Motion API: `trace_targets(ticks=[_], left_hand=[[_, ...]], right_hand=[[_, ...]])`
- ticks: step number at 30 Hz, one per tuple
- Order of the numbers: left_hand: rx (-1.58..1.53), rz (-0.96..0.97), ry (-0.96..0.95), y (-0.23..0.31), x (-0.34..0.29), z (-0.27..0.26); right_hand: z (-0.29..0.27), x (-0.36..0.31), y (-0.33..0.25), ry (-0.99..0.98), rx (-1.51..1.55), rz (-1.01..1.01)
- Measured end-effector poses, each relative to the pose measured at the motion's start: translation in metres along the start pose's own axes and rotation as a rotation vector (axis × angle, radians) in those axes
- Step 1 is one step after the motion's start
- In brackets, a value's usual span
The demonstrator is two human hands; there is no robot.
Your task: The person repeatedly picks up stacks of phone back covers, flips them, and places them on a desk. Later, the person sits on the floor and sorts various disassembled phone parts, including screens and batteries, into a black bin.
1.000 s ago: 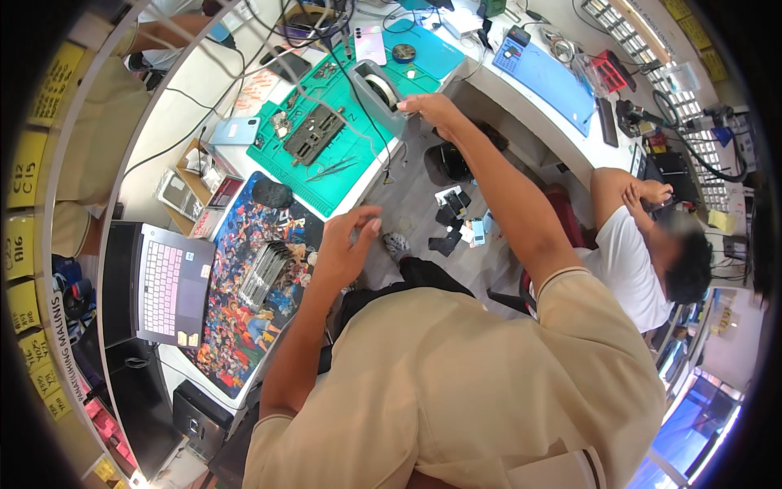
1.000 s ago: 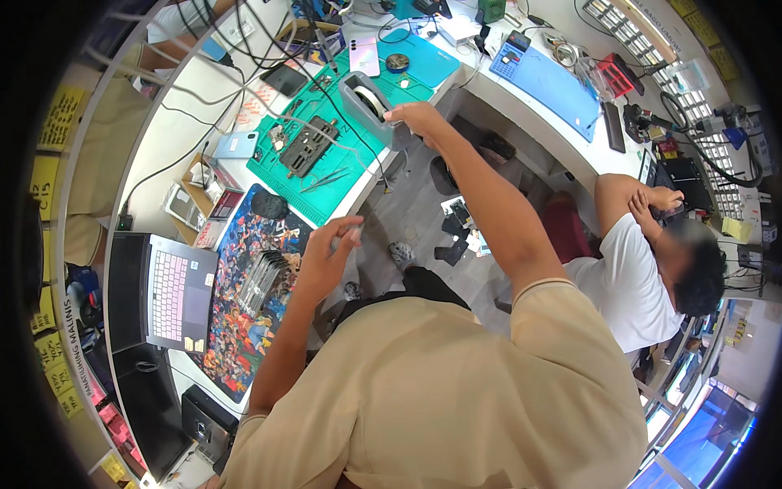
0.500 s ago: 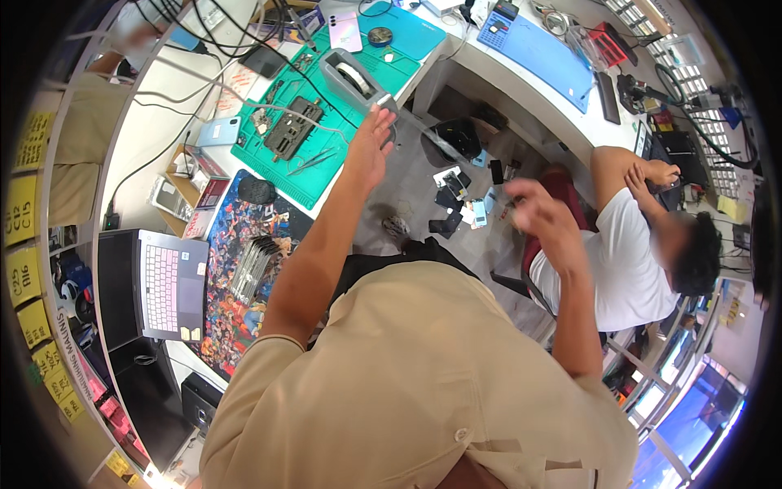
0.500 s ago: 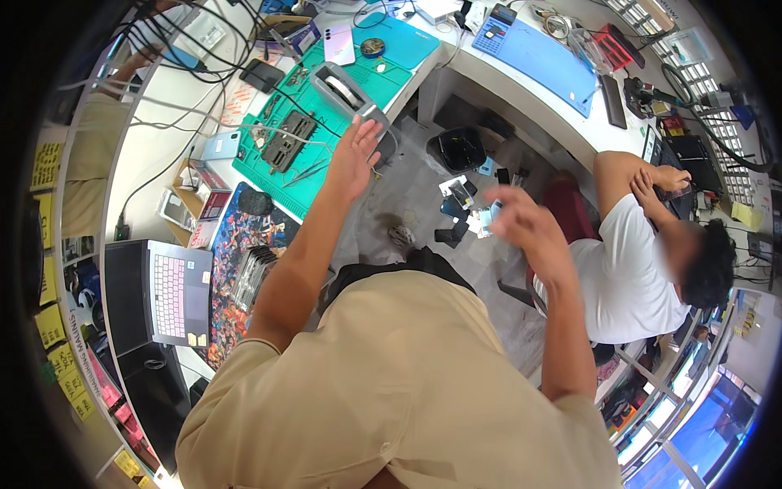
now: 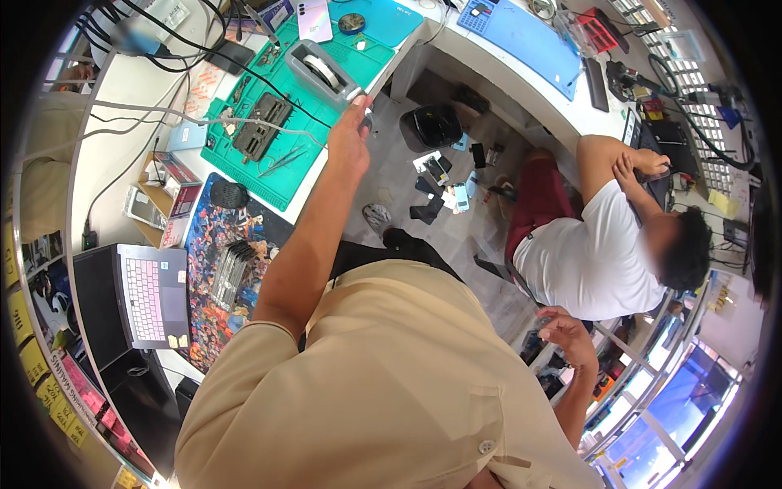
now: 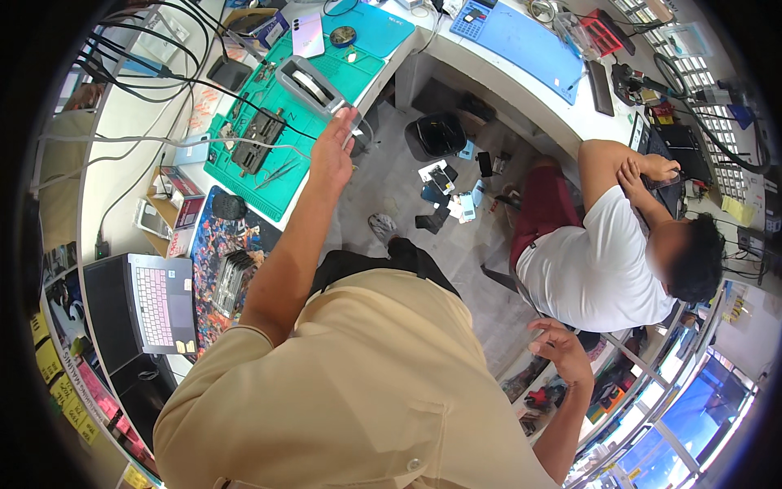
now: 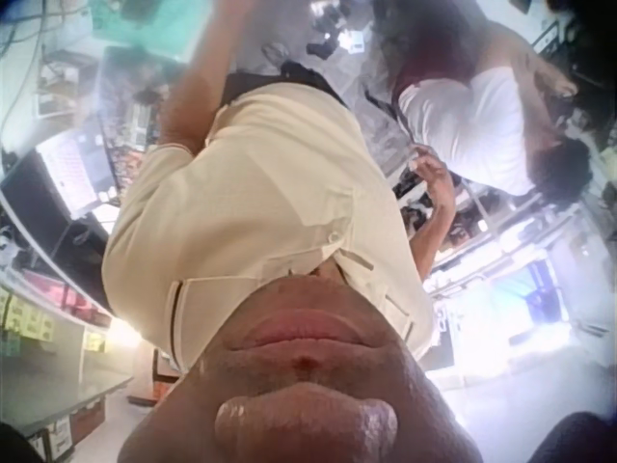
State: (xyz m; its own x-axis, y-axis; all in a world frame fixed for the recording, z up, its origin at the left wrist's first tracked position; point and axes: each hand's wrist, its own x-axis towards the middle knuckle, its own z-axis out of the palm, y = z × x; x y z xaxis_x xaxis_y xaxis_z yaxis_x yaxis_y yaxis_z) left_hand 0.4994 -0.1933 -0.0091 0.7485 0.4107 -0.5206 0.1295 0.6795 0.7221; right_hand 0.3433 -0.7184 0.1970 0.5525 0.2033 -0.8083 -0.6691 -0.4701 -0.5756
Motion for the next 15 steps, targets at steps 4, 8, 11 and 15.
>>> trace_targets(ticks=[4,8,11,15], left_hand=[[0.079,0.037,0.094,-0.012,0.012,-0.003],[0.126,0.061,0.139,-0.026,0.026,-0.003],[0.161,-0.057,0.163,-0.033,0.016,-0.007],[-0.041,0.057,0.183,-0.018,-0.035,-0.033]], right_hand=[[-0.010,0.027,0.013,0.016,-0.204,-0.016],[-0.022,0.062,0.029,-0.015,-0.274,-0.024],[-0.036,0.091,0.043,-0.026,-0.412,0.068],[-0.044,0.132,0.048,-0.072,-0.514,0.073]])
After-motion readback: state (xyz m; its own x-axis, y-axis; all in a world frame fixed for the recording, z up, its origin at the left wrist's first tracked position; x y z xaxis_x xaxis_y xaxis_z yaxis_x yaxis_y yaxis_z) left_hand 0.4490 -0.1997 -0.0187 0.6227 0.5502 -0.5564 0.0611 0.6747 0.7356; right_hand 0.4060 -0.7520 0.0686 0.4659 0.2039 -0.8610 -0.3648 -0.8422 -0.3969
